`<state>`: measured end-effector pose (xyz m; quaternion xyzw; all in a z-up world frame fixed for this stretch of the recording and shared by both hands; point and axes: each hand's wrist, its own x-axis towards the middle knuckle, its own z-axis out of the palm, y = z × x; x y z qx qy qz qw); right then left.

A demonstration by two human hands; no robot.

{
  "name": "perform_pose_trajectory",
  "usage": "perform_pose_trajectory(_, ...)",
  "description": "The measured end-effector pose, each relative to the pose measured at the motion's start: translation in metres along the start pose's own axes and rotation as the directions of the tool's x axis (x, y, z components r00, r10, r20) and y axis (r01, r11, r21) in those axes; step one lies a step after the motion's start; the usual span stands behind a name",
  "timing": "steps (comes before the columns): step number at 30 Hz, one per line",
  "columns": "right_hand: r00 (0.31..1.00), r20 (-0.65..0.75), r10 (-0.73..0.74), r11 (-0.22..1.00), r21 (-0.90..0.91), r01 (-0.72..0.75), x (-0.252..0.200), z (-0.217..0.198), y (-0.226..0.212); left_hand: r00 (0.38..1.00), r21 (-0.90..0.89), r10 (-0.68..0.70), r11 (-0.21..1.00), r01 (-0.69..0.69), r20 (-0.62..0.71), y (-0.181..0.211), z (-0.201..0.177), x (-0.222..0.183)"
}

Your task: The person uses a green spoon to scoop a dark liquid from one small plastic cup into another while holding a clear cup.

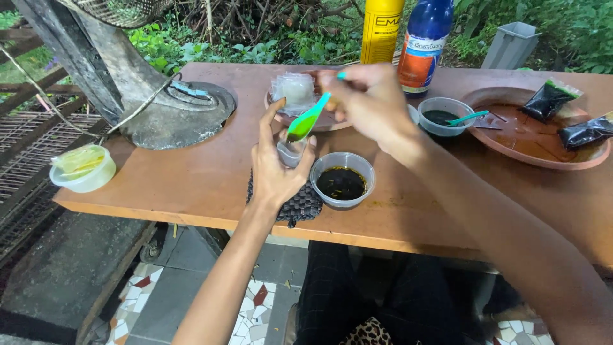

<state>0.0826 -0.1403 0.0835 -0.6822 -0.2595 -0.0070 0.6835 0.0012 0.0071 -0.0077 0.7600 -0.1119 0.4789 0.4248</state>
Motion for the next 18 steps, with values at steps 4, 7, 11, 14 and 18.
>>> perform_pose_trajectory(4,0.838,0.255,-0.483,0.837,-0.146,0.527,-0.014,0.001,-0.004,1.000,0.001,-0.015,1.000,0.015,-0.005,0.007,-0.003,0.003)
perform_pose_trajectory(7,0.740,0.342,-0.579,0.754,-0.120,0.645,-0.020,-0.005,-0.010,1.000,-0.014,-0.013,1.000,0.013,-0.017,0.008,-0.003,0.003)
perform_pose_trajectory(11,0.755,0.271,-0.597,0.762,-0.102,0.639,-0.015,-0.023,-0.001,0.996,0.055,-0.083,0.995,0.082,0.015,0.003,-0.002,0.000)
perform_pose_trajectory(14,0.855,0.110,-0.506,0.854,-0.073,0.515,-0.006,-0.042,0.020,0.997,0.030,-0.070,0.997,0.070,0.013,0.005,-0.002,0.000)
perform_pose_trajectory(18,0.921,0.053,-0.385,0.922,-0.017,0.386,0.006,-0.059,0.049,0.995,0.039,-0.097,0.995,0.096,0.032,0.003,0.000,0.000)
